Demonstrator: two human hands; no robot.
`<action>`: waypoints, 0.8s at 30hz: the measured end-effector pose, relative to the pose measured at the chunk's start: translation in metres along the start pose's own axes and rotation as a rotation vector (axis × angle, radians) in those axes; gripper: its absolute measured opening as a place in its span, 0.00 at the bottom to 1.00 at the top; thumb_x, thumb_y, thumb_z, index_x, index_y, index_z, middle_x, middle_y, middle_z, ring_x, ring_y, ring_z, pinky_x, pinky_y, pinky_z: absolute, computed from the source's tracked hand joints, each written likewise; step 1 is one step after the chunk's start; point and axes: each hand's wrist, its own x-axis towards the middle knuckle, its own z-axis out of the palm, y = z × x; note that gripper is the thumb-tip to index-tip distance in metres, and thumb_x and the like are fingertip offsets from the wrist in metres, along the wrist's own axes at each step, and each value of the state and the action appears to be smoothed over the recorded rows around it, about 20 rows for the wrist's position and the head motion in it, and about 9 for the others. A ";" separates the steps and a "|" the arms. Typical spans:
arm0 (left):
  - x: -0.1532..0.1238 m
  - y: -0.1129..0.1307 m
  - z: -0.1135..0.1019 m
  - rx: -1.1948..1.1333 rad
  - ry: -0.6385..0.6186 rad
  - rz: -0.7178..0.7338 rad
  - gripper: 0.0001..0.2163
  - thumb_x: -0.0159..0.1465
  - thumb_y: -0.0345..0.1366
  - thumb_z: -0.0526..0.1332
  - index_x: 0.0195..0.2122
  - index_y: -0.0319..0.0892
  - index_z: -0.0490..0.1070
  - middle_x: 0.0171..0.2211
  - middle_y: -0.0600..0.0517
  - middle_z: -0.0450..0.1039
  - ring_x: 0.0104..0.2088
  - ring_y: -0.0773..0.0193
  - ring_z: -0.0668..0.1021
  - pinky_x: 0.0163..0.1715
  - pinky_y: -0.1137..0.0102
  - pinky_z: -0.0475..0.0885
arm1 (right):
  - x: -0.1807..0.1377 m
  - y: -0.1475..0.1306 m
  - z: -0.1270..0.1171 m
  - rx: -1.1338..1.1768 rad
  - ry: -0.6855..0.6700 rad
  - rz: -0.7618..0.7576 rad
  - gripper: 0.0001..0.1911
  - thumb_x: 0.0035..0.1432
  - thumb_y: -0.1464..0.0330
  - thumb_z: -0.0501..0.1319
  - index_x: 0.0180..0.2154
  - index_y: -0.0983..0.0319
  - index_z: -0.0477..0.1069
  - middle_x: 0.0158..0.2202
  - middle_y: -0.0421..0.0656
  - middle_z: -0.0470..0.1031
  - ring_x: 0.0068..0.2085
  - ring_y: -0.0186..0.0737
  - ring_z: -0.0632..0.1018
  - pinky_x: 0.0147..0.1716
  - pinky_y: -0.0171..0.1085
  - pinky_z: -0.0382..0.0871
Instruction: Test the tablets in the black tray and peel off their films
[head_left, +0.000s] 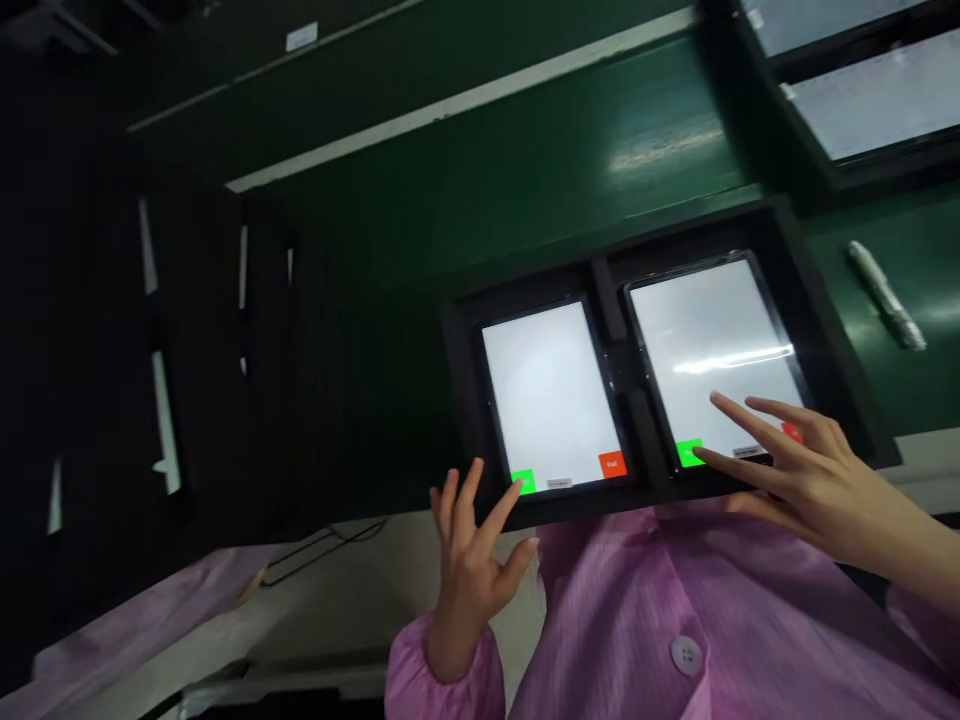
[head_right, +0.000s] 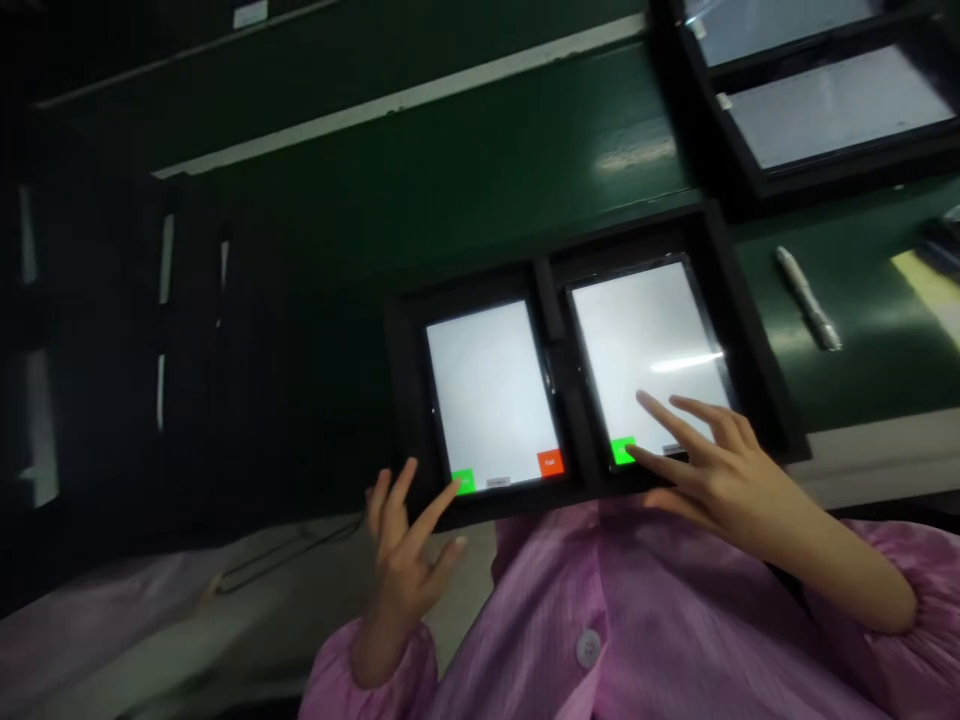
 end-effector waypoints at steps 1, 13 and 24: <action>0.004 0.001 0.002 -0.010 0.035 -0.005 0.21 0.70 0.45 0.61 0.64 0.51 0.70 0.70 0.45 0.61 0.72 0.44 0.57 0.72 0.46 0.45 | -0.004 0.000 0.001 -0.012 0.040 0.004 0.16 0.75 0.59 0.52 0.51 0.52 0.77 0.61 0.49 0.73 0.55 0.58 0.75 0.47 0.54 0.73; 0.041 0.003 0.029 -0.018 0.139 -0.038 0.21 0.67 0.44 0.65 0.61 0.51 0.74 0.57 0.45 0.77 0.61 0.45 0.73 0.71 0.46 0.47 | -0.002 0.010 0.033 -0.048 0.236 0.086 0.11 0.74 0.66 0.56 0.53 0.59 0.72 0.56 0.53 0.75 0.51 0.53 0.75 0.48 0.51 0.72; 0.089 0.018 -0.013 0.014 0.149 0.020 0.20 0.71 0.46 0.59 0.63 0.51 0.71 0.59 0.46 0.74 0.64 0.48 0.71 0.70 0.52 0.51 | 0.037 0.052 0.005 0.003 0.242 0.221 0.17 0.75 0.61 0.51 0.51 0.53 0.78 0.54 0.49 0.77 0.53 0.60 0.75 0.50 0.57 0.69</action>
